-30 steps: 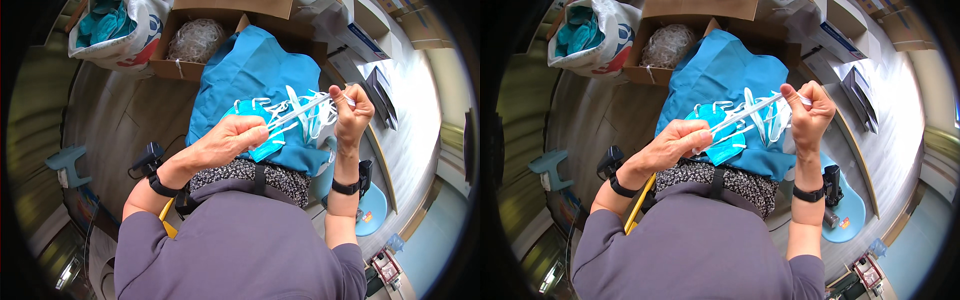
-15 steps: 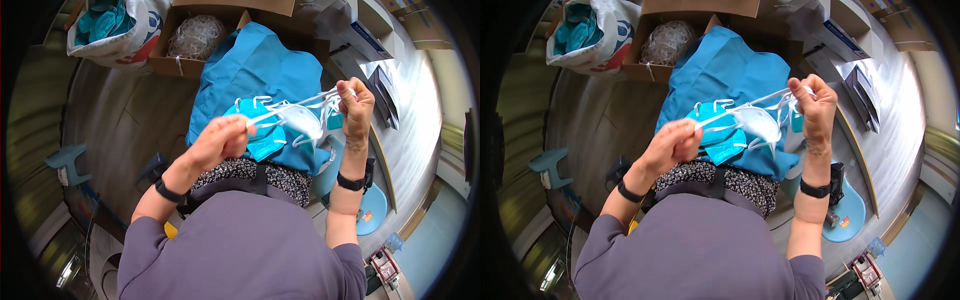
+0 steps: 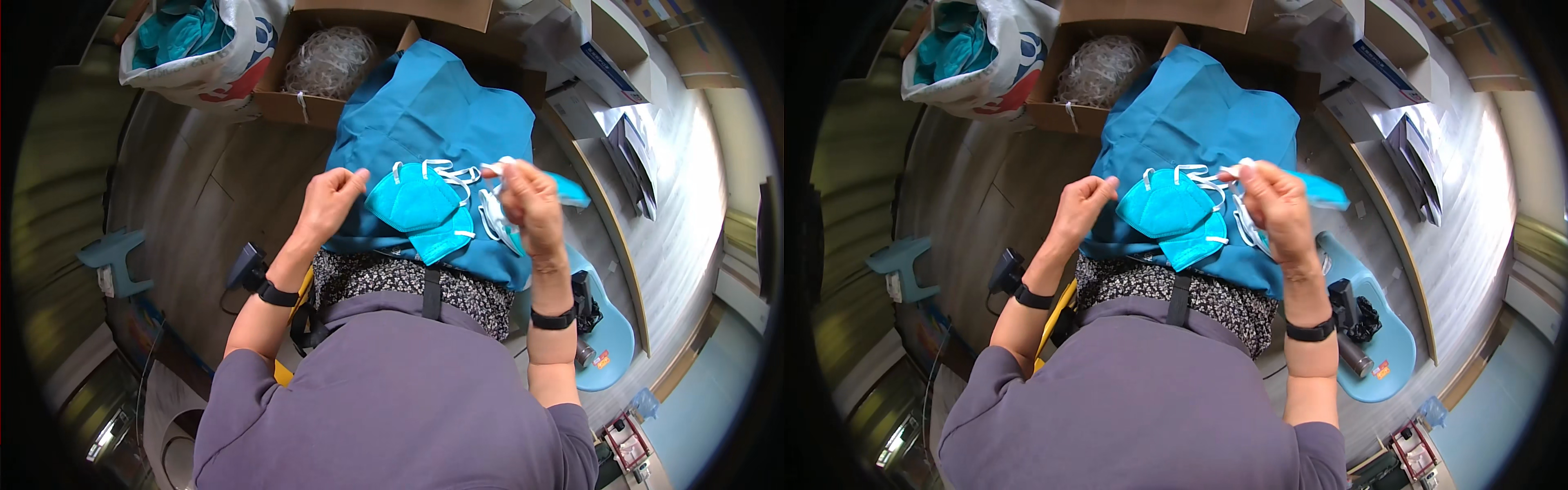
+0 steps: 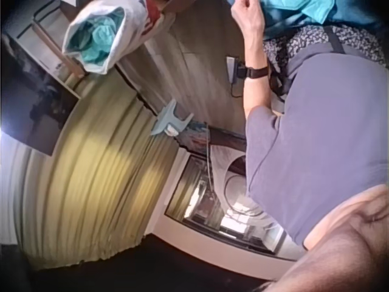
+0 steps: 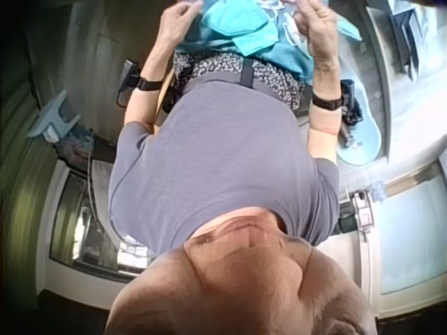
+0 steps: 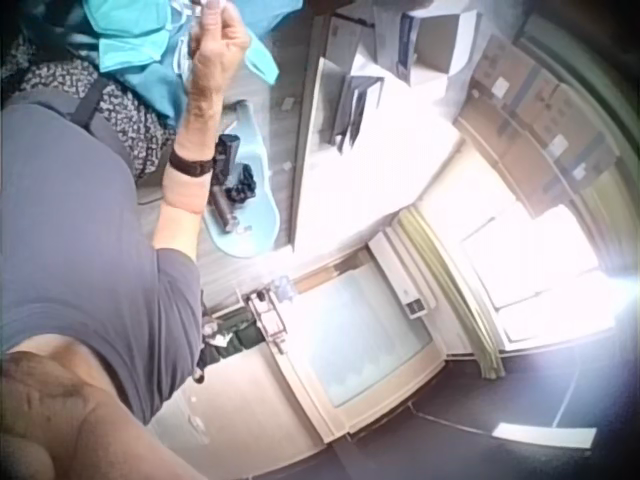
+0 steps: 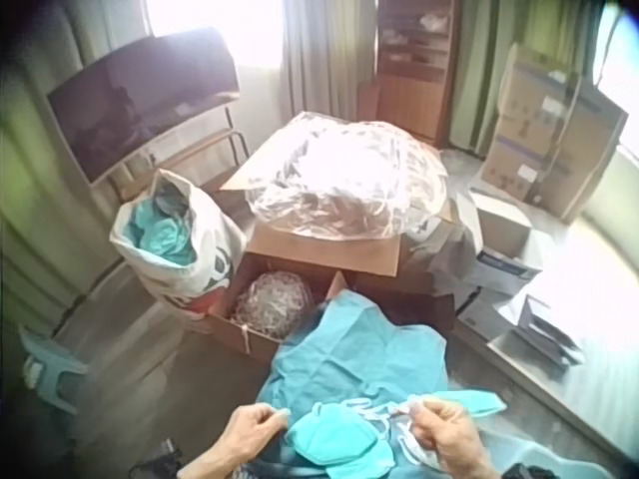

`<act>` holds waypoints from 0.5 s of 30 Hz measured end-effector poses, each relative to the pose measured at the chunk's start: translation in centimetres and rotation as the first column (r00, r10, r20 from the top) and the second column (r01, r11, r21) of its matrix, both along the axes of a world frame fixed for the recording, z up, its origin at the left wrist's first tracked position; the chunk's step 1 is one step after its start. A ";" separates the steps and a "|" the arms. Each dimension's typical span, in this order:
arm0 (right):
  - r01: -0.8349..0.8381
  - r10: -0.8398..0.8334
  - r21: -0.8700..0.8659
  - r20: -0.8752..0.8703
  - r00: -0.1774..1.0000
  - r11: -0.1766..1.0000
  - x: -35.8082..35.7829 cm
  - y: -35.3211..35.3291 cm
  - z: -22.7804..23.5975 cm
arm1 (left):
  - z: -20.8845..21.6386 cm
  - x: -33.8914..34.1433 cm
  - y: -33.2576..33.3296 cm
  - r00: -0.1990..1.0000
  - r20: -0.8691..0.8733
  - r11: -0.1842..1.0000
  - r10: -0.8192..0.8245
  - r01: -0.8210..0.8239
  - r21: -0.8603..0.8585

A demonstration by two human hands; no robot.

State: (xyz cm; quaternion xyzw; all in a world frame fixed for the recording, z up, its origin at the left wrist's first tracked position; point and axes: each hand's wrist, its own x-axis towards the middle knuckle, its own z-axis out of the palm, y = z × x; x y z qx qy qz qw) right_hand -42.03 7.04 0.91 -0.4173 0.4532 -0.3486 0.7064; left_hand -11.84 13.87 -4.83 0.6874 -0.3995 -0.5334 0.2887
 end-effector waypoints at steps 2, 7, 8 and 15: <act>-0.108 0.095 -0.094 -0.134 0.986 0.990 1.9 1.2 -0.9 | 0.4 -1.1 0.4 0.965 0.213 0.988 -0.151 0.152 0.009; -0.415 0.010 -0.606 -0.557 0.831 0.679 4.7 3.6 -2.8 | 1.1 -1.1 0.1 0.838 -0.540 0.979 0.074 0.043 0.201; -0.441 -0.054 -0.656 -0.592 0.804 0.613 4.7 3.6 -2.9 | 2.6 -1.0 -0.7 0.717 -0.670 0.955 0.193 0.018 0.295; -0.133 -0.016 -0.412 -0.338 0.941 0.901 3.1 1.7 -2.1 | 3.8 -2.4 -3.1 0.868 -0.492 0.977 0.071 -0.160 -0.142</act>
